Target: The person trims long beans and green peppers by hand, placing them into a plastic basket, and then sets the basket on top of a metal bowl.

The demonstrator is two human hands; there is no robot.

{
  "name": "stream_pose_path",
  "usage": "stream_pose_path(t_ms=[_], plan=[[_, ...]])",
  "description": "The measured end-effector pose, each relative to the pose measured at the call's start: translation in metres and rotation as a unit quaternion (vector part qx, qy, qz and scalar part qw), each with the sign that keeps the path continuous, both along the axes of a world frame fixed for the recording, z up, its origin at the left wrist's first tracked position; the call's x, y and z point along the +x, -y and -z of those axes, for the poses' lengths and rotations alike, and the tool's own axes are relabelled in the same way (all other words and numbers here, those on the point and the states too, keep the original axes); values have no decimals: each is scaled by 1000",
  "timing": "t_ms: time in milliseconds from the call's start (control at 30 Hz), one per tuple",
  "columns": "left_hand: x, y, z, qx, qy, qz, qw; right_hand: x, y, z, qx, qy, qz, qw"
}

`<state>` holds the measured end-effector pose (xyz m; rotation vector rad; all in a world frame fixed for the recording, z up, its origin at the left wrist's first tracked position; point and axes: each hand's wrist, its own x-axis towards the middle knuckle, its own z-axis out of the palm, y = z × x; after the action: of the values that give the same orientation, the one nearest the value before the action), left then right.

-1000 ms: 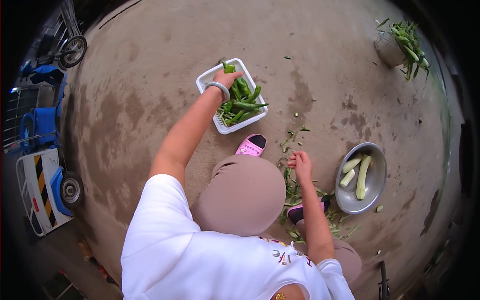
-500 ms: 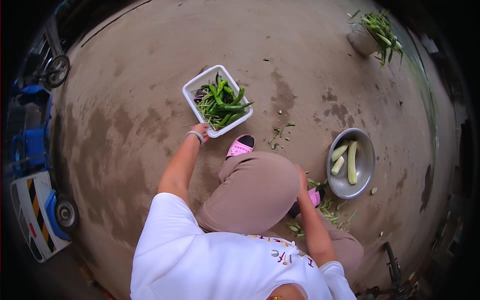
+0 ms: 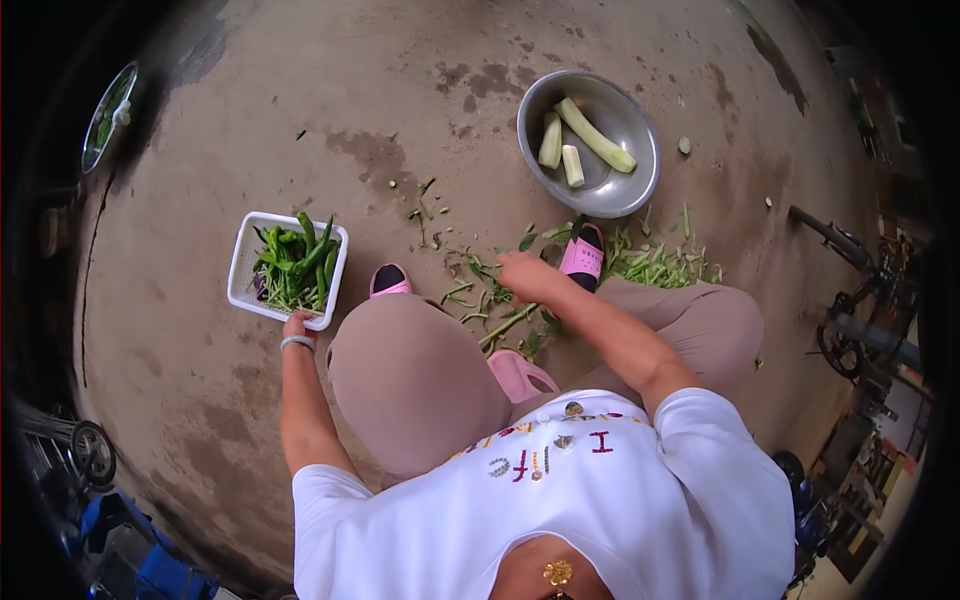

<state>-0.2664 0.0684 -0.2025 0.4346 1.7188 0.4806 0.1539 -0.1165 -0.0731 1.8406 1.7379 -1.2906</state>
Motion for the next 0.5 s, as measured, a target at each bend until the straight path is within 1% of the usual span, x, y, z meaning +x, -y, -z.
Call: stream_pose_path(t_ms=[33, 67, 100, 133, 167, 200, 233, 267, 300, 333, 400, 433, 500], plan=[[-6, -4, 7, 1, -2, 2, 1000, 7, 6, -6, -15, -148, 236, 960], [-18, -10, 13, -4, 22, 3, 1000, 13, 12, -10, -31, -287, 448, 846], [-30, -13, 12, -12, 42, 12, 999, 29, 12, -6, 36, -268, 432, 860], [-13, -6, -24, -21, 61, 22, 998, 56, 7, 1, 104, -247, 416, 869], [-28, -17, 1, 4, 15, 52, 999, 77, 4, 0, 244, -178, 359, 883], [-46, -27, 26, 31, -30, 81, 996, 91, -2, -39, 199, -201, 446, 849], [-38, -28, 8, 121, -65, 123, 983, 105, -3, -57, 228, -219, 470, 824], [-25, -28, -35, 132, -61, 126, 981, 118, 1, -67, 261, -245, 477, 803], [3, -21, -79, 129, -21, 109, 985, 135, 7, -73, 309, -199, 403, 838], [36, -12, -135, 119, 13, 92, 989, 153, 8, -84, 312, -203, 406, 835], [49, -21, -175, 130, 23, 114, 985, 177, 20, -112, 362, -323, 341, 805], [56, -24, -193, 143, 26, 117, 983, 178, 33, -133, 374, -323, 338, 801], [77, -38, -228, 85, 156, 90, 980, 182, 58, -188, 394, -248, 313, 828]])
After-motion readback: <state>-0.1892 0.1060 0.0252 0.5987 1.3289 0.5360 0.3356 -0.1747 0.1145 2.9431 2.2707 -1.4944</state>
